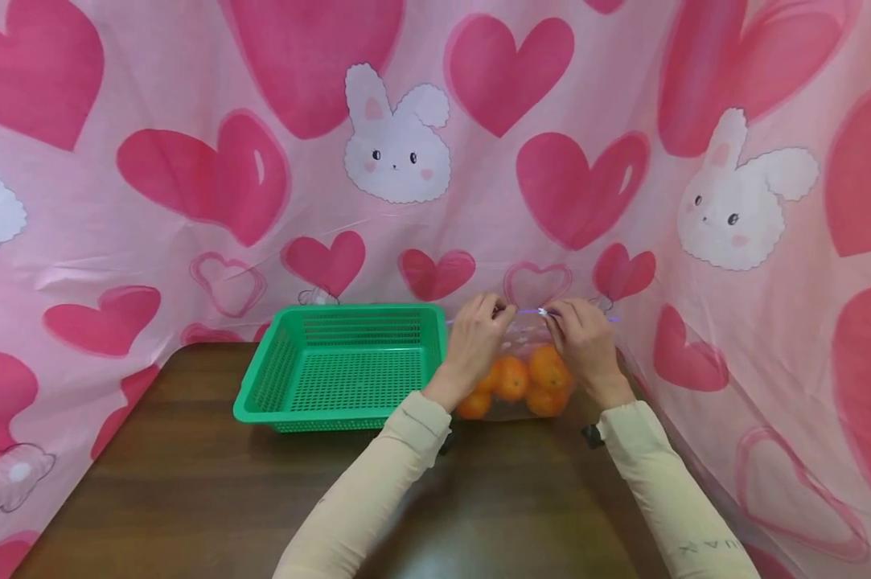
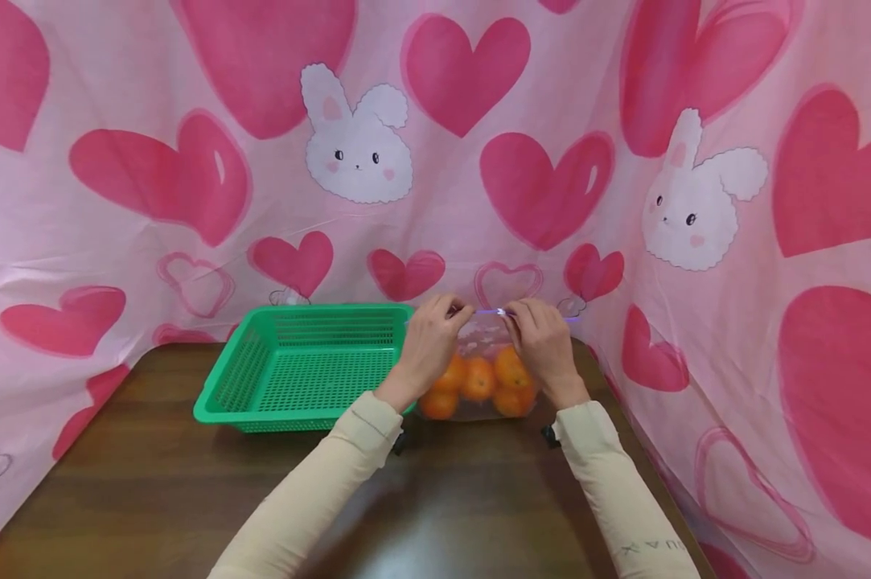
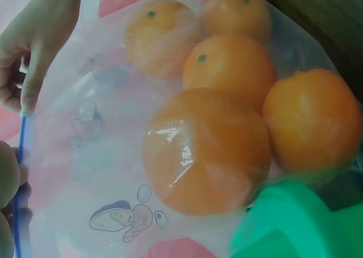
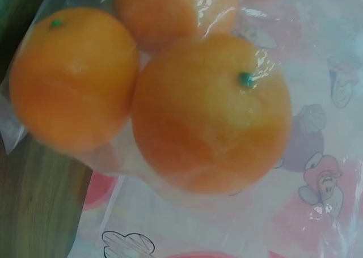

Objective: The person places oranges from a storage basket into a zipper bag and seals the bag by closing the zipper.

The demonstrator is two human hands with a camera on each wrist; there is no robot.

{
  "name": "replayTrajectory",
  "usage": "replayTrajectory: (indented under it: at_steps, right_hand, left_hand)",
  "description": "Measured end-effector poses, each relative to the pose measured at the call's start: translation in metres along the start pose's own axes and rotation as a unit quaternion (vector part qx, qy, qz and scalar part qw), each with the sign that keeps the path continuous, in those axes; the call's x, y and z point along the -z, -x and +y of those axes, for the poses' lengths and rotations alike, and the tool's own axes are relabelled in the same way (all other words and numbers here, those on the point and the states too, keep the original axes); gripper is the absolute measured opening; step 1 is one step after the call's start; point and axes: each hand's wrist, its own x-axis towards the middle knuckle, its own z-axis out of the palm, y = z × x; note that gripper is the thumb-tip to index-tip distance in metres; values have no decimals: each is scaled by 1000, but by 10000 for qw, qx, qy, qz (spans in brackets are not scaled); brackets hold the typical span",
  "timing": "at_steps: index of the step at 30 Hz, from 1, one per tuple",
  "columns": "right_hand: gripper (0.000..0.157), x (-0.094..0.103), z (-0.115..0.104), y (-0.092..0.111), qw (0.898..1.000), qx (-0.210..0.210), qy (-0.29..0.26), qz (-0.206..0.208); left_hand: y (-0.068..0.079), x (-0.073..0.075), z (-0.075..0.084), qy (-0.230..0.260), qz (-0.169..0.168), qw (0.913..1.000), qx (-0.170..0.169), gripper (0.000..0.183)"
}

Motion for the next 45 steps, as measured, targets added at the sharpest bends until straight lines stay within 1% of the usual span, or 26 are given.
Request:
replayTrajectory:
  at_steps: [3, 6, 13, 19, 22, 26, 30, 32, 34, 36, 39, 41, 45]
  right_hand:
    - [19, 0, 2, 0, 10000, 3, 23, 44]
    - [18, 0, 4, 1, 10000, -28, 14, 37]
    - [18, 5, 11, 9, 9999, -140, 30, -56]
    - [20, 12, 18, 14, 9996, -185, 33, -223]
    - [20, 14, 20, 15, 9996, -159, 28, -221]
    - [20, 15, 21, 15, 9998, -113, -14, -143]
    - [19, 16, 21, 15, 10000, -79, 3, 60]
    - [18, 16, 19, 15, 9998, -55, 84, 169]
    - [17, 15, 17, 16, 9994, -25, 226, 259]
    - [17, 13, 15, 17, 9983, 16, 330, 480]
    - [20, 8, 13, 20, 9948, 97, 481, 896]
    - [18, 6, 13, 20, 9916, 156, 533, 1169]
    - [16, 3, 14, 22, 9885, 163, 622, 1367]
  left_hand:
    - [-1, 0, -1, 22, 111, 9999, -37, 18]
    - [-1, 1, -2, 40, 175, 9998, -54, 21]
    - [2, 0, -4, 123, 207, 9997, -76, 33]
    - [4, -1, -5, 246, 287, 9992, -87, 31]
    - [5, -1, -5, 255, 265, 9993, -31, 29]
    - [4, -1, -3, 220, 111, 9997, 35, 30]
    - [2, -1, 1, 195, -11, 9998, 79, 28]
    - [0, -2, 4, 166, -14, 9998, 76, 25]
    - [-2, -2, 7, 139, -41, 9999, 61, 27]
    - [-5, -3, 11, 92, -73, 9999, 3, 29]
    - [-8, -7, 16, -27, -155, 9999, -53, 29]
    - [-10, -10, 18, -104, -159, 9998, -76, 26]
    - [-11, -14, 20, -121, -72, 9999, -64, 21]
